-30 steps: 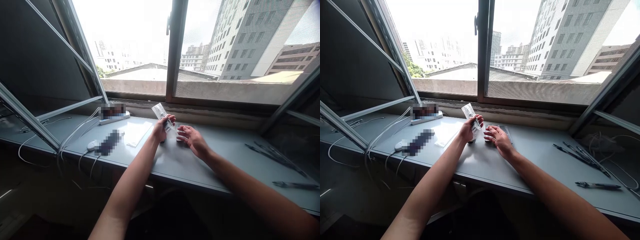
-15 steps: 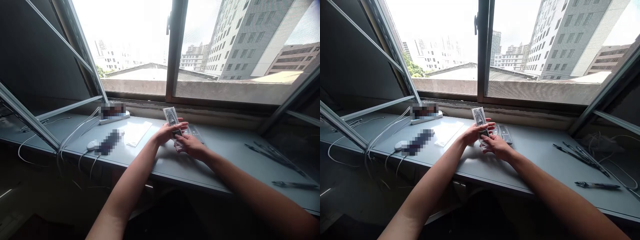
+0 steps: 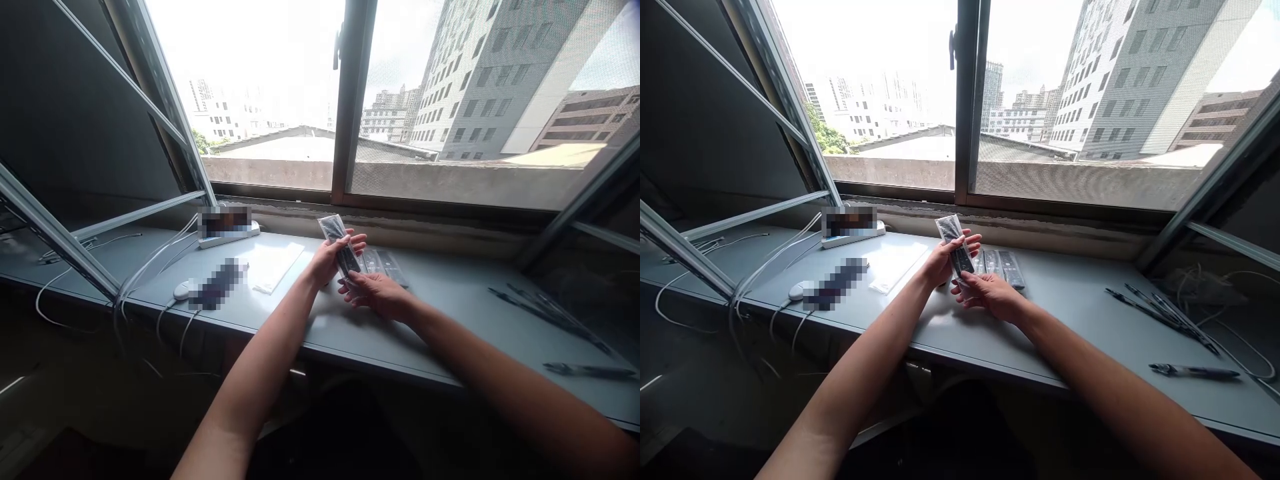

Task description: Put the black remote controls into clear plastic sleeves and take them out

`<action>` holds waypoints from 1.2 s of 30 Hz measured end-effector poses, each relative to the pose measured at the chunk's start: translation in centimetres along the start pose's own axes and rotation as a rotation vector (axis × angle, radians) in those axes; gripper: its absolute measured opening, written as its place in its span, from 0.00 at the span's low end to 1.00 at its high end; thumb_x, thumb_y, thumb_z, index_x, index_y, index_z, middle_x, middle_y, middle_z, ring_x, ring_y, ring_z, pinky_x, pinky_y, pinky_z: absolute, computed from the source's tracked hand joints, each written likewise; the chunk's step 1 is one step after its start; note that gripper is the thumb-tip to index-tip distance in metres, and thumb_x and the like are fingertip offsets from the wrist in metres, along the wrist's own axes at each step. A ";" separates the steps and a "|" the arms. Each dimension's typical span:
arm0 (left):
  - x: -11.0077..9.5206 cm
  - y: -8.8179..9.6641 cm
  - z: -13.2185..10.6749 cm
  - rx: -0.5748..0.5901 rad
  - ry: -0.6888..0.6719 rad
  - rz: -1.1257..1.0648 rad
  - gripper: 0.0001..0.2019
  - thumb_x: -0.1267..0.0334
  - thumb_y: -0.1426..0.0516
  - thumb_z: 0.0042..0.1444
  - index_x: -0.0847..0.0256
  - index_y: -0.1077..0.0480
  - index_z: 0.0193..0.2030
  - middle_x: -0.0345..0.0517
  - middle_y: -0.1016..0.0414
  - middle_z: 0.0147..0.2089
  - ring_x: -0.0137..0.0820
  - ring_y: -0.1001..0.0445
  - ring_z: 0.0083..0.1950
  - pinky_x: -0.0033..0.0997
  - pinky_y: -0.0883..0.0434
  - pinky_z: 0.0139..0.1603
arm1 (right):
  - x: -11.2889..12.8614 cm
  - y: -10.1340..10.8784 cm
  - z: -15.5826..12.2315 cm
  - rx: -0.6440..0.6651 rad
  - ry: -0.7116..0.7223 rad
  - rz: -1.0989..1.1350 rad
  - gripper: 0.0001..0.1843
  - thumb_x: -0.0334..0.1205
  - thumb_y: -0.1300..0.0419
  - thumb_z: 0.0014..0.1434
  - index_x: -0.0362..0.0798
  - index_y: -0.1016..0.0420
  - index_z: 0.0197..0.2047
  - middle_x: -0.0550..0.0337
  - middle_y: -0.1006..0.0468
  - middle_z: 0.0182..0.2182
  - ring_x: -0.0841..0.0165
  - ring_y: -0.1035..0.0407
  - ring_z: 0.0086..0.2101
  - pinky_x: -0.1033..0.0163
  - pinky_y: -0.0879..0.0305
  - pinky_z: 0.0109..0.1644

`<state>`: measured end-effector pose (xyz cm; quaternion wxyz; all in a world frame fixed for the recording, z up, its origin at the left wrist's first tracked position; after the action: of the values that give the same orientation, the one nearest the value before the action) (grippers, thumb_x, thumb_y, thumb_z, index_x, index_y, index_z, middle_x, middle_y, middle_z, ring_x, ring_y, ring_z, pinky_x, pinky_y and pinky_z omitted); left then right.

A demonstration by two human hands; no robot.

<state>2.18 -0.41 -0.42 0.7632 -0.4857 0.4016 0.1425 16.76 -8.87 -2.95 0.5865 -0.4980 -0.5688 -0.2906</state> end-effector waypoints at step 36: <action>0.1 0.1 -0.7 0.242 0.433 0.125 0.20 0.53 0.40 0.70 0.64 0.19 0.60 0.63 0.14 0.54 0.47 0.14 0.51 0.37 0.20 0.47 | 2.0 0.2 -1.2 -0.164 0.843 -1.018 0.13 0.40 0.38 0.71 0.58 0.10 0.40 0.52 0.13 0.42 0.51 0.22 0.44 0.46 0.26 0.52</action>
<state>1.89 -0.97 -0.72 0.7018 -0.3844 0.5988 0.0329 17.79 -9.43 -0.87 0.5087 -0.0540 -0.4310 -0.7433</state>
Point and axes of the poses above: each hand's wrist, its own z-axis towards the middle knuckle, its own y-axis out of the back of the hand, x = y × z, the point moved 2 cm from there along z, towards the middle knuckle
